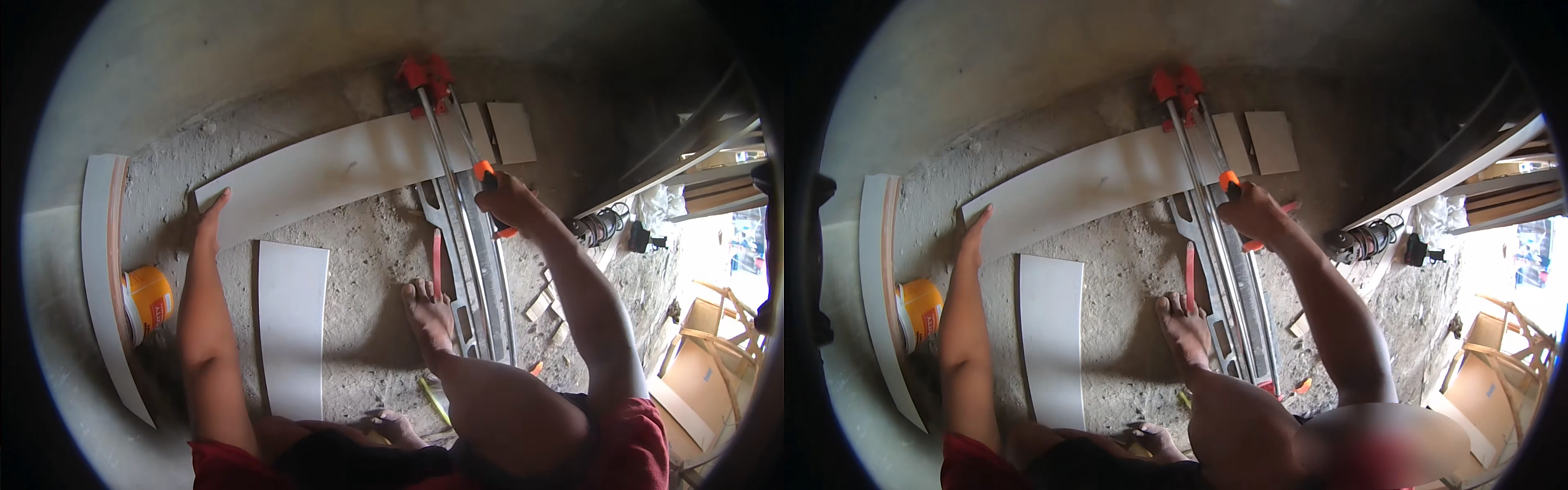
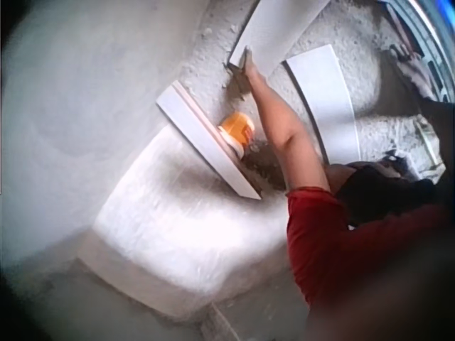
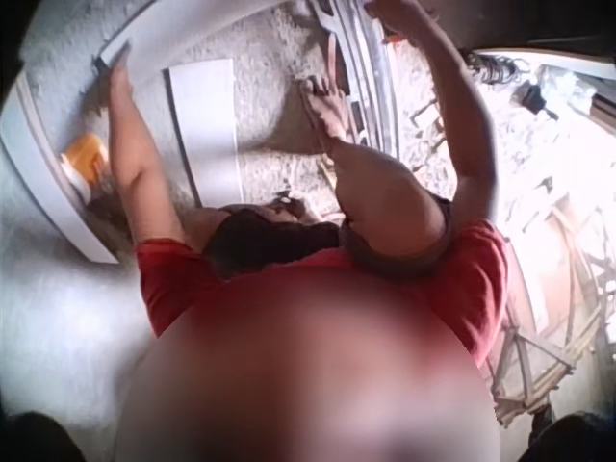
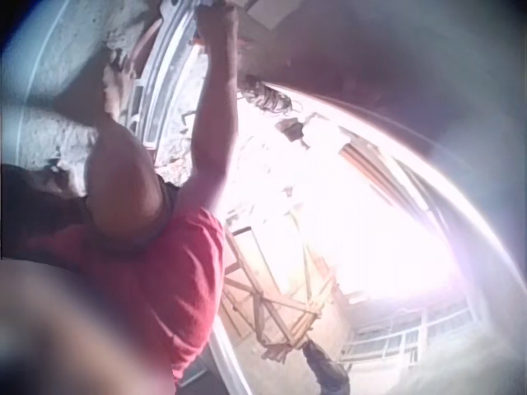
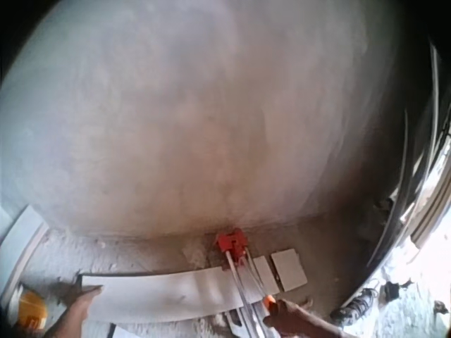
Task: The person uses a manual panel cutter to slice long white panels into smaller pieces. They repeatedly position each panel on the cutter, score it, and break it along the scored line, stacking the cut pieces nearby.
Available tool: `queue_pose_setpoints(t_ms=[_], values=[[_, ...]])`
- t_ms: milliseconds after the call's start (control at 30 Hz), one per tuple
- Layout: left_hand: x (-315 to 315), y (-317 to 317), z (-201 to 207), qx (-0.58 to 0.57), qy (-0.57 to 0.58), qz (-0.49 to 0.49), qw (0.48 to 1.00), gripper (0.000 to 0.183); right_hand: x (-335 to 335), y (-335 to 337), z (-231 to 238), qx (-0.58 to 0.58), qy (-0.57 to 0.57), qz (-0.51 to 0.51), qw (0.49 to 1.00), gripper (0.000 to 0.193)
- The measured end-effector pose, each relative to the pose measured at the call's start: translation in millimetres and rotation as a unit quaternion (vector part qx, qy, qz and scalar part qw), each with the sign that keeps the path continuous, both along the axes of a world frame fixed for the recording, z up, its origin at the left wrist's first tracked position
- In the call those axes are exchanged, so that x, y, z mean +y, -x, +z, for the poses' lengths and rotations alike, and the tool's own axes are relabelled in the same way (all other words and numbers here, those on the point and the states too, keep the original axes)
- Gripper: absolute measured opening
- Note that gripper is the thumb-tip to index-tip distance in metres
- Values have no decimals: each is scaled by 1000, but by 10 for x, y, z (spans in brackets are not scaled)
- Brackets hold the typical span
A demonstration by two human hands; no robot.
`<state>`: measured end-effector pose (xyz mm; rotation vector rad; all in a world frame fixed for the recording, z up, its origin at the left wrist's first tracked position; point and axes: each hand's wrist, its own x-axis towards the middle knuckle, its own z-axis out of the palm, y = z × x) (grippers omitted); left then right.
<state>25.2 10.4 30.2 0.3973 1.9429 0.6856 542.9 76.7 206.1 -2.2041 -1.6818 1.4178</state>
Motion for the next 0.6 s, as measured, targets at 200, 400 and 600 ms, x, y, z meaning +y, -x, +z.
queue_pose_setpoints(t_ms=[200, 400, 600], values=[[-12, -116, 192, 40, -8, 1, 999, 97, -131, -115, 543, 36, 76, 19, 996, 26], [15, 75, -102, 37, 30, 40, 998, 97, -1199, -523, 469, -4, 167, -44, 985, 27], [-13, 246, -375, 15, -34, 57, 998, 93, -2012, -1171, 146, 14, 256, 142, 956, 30]])
